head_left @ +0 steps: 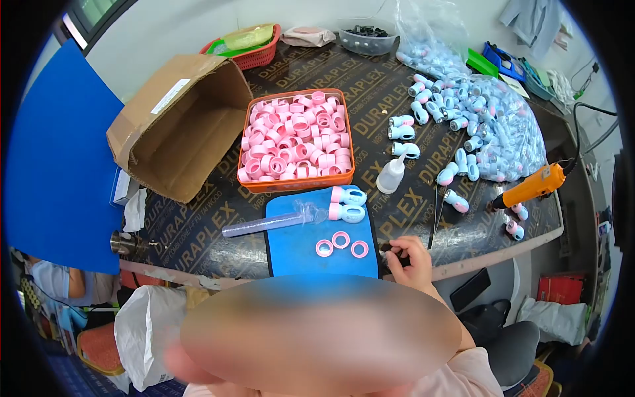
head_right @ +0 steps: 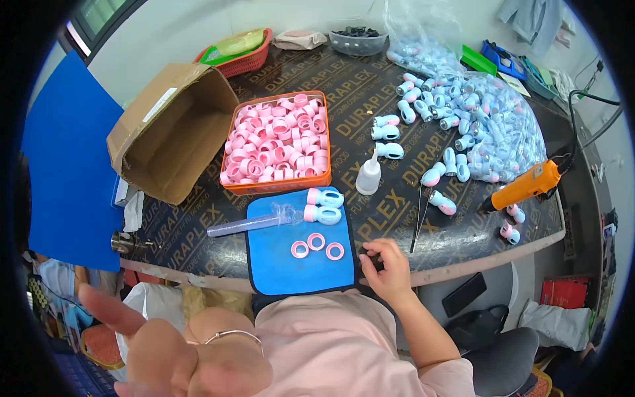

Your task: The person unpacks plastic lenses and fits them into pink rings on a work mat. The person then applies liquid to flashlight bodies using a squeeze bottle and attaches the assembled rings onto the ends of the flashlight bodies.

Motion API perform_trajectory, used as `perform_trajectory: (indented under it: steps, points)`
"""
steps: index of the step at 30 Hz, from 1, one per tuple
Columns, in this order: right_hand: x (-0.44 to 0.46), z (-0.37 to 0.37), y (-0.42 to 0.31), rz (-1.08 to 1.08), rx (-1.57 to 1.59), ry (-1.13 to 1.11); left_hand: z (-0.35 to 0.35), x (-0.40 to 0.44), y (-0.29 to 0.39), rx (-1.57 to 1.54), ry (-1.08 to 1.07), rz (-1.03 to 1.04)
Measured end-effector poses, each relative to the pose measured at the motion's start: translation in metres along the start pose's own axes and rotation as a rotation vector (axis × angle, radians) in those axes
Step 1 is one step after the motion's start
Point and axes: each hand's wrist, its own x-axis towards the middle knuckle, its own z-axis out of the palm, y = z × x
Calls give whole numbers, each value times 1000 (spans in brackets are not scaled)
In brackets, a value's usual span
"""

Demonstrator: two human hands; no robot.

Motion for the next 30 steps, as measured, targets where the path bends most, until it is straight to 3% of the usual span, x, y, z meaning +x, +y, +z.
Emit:
perform_trajectory:
  steps: [6, 9, 11, 12, 14, 16, 17, 18, 19, 21, 26, 28, 29, 30]
  points:
    - [2, -1, 0, 8, 5, 0, 2, 1, -25, -34, 19, 124]
    - [2, -1, -2, -4, -6, 3, -7, 8, -27, 109, 55, 171]
    - [4, -1, -6, 32, 39, 14, -31, 13, -14, 214, -171, 60]
    - [4, -1, -5, 9, 42, 22, -33, 12, -16, 207, -180, 60]
    - [6, -5, -6, 39, 90, 23, -36, 8, -20, 511, 128, 70]
    - [21, -16, 1, 99, 112, 39, -59, 2, -6, 569, 275, 42]
    - [31, -24, 6, 169, 145, 46, -75, -7, 11, 664, 262, -58]
    - [51, -33, 21, 35, 61, 102, -91, -21, 32, 760, 247, -159]
    - [74, -45, 20, 127, 12, 96, -102, -38, 48, 856, 286, -221]
    - [126, -65, 35, -64, -256, 27, -112, -76, 71, 946, 387, -301]
    - [223, -54, 77, 58, -707, -491, -94, -129, 92, 1051, 690, -346]
    - [247, -42, 72, 97, -746, -562, -87, -158, 108, 1085, 728, -574]
    - [257, -38, 72, 144, -779, -625, -85, -172, 117, 1080, 735, -564]
    - [266, -37, 79, 138, -782, -636, -84, -188, 126, 998, 859, -739]
